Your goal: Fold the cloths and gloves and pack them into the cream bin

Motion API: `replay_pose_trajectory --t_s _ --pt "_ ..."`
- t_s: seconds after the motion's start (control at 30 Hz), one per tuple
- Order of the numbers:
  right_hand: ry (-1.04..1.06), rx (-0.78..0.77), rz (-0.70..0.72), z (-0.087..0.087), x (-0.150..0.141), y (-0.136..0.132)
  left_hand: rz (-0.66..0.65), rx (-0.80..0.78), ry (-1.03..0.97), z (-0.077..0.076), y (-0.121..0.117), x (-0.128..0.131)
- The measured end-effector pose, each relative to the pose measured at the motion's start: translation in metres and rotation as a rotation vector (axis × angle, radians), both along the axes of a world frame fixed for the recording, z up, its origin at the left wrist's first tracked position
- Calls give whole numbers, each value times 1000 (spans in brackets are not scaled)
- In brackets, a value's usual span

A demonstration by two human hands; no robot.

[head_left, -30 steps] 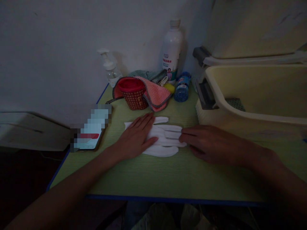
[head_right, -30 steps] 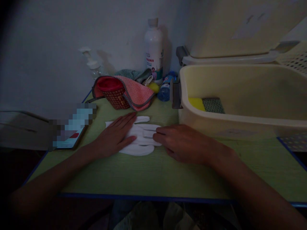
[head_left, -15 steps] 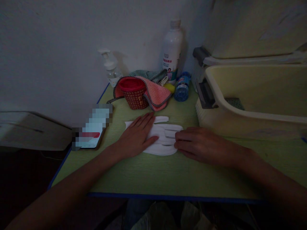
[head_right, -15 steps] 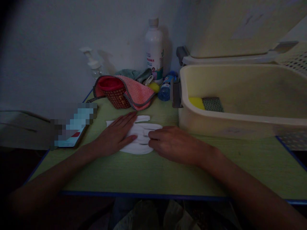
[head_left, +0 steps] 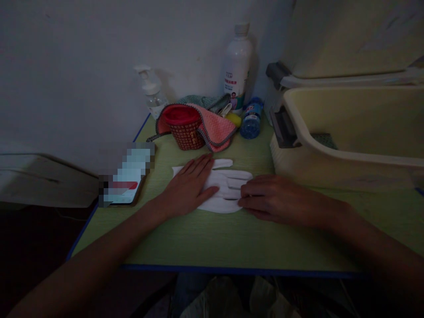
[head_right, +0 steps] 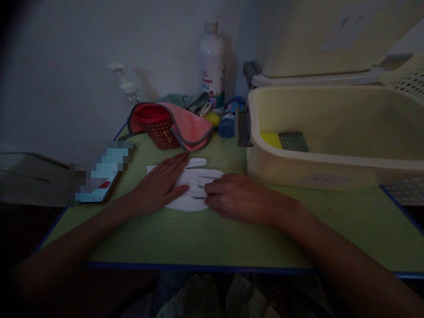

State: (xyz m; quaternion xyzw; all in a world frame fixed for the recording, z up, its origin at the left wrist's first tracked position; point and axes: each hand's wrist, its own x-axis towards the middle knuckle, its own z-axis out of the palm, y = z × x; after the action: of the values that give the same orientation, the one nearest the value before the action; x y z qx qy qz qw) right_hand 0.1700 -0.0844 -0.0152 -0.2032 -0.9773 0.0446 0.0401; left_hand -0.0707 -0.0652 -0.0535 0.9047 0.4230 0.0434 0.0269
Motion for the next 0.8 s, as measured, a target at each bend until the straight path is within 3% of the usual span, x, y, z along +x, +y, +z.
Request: replay_pose_trajectory --t_s 0.37,0.6,0.8 --pt "-30 -261 -100 13 2 -5 -2 3 19 2 0 0" --pt "-80 -251 -106 15 5 -6 2 15 22 1 0 0" --pt "-36 -115 -34 13 -1 -11 -1 5 24 3 -1 1"
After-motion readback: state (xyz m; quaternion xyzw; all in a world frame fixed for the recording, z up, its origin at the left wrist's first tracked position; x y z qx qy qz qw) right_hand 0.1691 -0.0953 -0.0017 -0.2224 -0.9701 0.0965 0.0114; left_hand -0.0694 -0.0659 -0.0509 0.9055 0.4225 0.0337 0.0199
